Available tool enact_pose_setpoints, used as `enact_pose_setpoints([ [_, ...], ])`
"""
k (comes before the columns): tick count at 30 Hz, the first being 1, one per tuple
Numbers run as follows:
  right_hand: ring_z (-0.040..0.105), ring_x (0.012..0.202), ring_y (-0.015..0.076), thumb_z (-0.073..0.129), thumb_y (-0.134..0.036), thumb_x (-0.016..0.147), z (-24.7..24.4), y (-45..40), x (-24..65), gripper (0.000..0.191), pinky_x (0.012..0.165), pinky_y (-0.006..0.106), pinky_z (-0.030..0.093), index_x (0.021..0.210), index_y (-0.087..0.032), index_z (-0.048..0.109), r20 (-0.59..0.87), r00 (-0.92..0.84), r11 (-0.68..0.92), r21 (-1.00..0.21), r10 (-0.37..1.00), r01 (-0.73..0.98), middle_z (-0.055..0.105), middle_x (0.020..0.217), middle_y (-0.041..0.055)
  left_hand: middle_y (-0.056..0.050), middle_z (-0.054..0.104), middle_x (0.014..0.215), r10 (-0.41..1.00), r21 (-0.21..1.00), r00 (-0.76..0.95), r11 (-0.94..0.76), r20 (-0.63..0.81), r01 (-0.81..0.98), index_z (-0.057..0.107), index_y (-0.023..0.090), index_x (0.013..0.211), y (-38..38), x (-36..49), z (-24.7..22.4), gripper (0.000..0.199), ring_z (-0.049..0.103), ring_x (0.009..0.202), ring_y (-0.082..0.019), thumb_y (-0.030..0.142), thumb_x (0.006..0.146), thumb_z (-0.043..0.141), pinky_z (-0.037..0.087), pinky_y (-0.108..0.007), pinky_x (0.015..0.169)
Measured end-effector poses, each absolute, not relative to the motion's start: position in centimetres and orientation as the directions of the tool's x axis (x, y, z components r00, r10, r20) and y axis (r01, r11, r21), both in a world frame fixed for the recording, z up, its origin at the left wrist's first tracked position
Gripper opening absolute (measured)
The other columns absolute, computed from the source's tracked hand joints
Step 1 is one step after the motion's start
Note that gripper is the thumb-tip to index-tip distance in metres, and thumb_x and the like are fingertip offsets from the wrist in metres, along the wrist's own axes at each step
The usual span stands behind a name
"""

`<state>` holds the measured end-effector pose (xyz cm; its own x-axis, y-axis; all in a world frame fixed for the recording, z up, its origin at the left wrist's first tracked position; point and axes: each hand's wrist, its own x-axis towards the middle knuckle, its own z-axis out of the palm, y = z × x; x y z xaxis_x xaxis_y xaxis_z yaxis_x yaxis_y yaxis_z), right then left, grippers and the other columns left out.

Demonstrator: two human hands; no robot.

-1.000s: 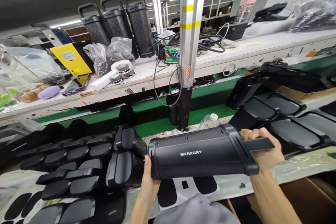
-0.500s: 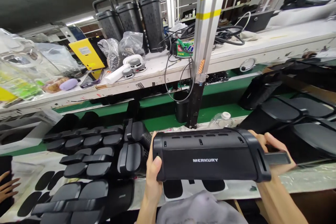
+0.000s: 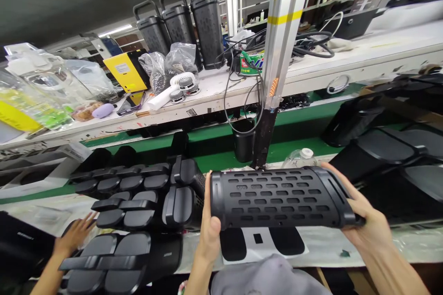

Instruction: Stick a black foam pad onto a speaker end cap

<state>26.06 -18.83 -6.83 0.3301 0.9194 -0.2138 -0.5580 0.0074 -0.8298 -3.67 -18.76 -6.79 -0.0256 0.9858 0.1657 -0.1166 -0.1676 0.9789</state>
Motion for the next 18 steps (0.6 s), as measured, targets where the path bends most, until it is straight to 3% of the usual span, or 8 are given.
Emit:
enact_pose_setpoints([
  [4, 0.034, 0.036, 0.0077, 0.066, -0.014, 0.037, -4.8, -19.1, 26.4, 0.085, 0.027, 0.019, 0.025, 0.121, -0.031, 0.066, -0.208, 0.417, 0.024, -0.873, 0.885, -0.487, 0.069, 0.077, 0.0009, -0.005, 0.048, 0.146, 0.993, 0.884, -0.068, 0.052, -0.094, -0.464, 0.039, 0.029, 0.144, -18.6, -2.5, -6.6, 0.078, 0.038, 0.139, -0.027, 0.065, 0.078, 0.058, 0.032, -0.036, 0.115],
  [8, 0.034, 0.039, 0.0075, 0.068, -0.016, 0.039, -4.5, -19.6, 25.9, 0.087, 0.03, 0.019, 0.027, 0.125, -0.032, 0.063, -0.183, 0.433, 0.053, -0.877, 0.883, -0.477, 0.069, 0.081, -0.0002, -0.003, 0.057, 0.139, 0.988, 0.843, -0.025, 0.117, -0.153, -0.524, 0.035, 0.031, 0.146, -18.2, -2.7, -5.3, 0.079, 0.051, 0.13, -0.025, 0.056, 0.077, 0.064, 0.041, -0.033, 0.109],
  [11, 0.034, 0.039, 0.0075, 0.07, -0.016, 0.041, -4.2, -20.0, 25.3, 0.083, 0.031, 0.018, 0.024, 0.122, -0.033, 0.064, -0.142, 0.418, 0.081, -0.878, 0.897, -0.471, 0.069, 0.078, -0.0001, -0.002, 0.06, 0.135, 0.972, 0.831, -0.086, 0.141, -0.22, -0.538, 0.047, 0.029, 0.139, -18.0, -3.2, -5.5, 0.071, 0.05, 0.13, -0.027, 0.051, 0.074, 0.066, 0.041, -0.034, 0.108],
  [15, 0.037, 0.038, 0.0073, 0.07, -0.014, 0.047, -3.4, -20.4, 24.9, 0.079, 0.03, 0.018, 0.02, 0.123, -0.035, 0.063, -0.092, 0.383, 0.102, -0.884, 0.919, -0.456, 0.072, 0.089, 0.0021, 0.0, 0.062, 0.132, 0.973, 0.837, -0.16, 0.055, -0.168, -0.544, 0.057, 0.029, 0.131, -18.0, -3.6, -6.8, 0.062, 0.046, 0.133, -0.028, 0.05, 0.073, 0.066, 0.04, -0.033, 0.109],
  [18, 0.042, 0.038, 0.0081, 0.075, -0.019, 0.054, -2.8, -20.4, 25.1, 0.074, 0.031, 0.019, 0.028, 0.126, -0.035, 0.061, -0.069, 0.337, 0.08, -0.909, 0.939, -0.408, 0.073, 0.096, 0.0039, 0.002, 0.062, 0.131, 0.967, 0.842, -0.226, -0.023, -0.119, -0.539, 0.059, 0.03, 0.128, -18.1, -3.8, -7.3, 0.06, 0.043, 0.135, -0.027, 0.05, 0.072, 0.066, 0.04, -0.031, 0.109],
])
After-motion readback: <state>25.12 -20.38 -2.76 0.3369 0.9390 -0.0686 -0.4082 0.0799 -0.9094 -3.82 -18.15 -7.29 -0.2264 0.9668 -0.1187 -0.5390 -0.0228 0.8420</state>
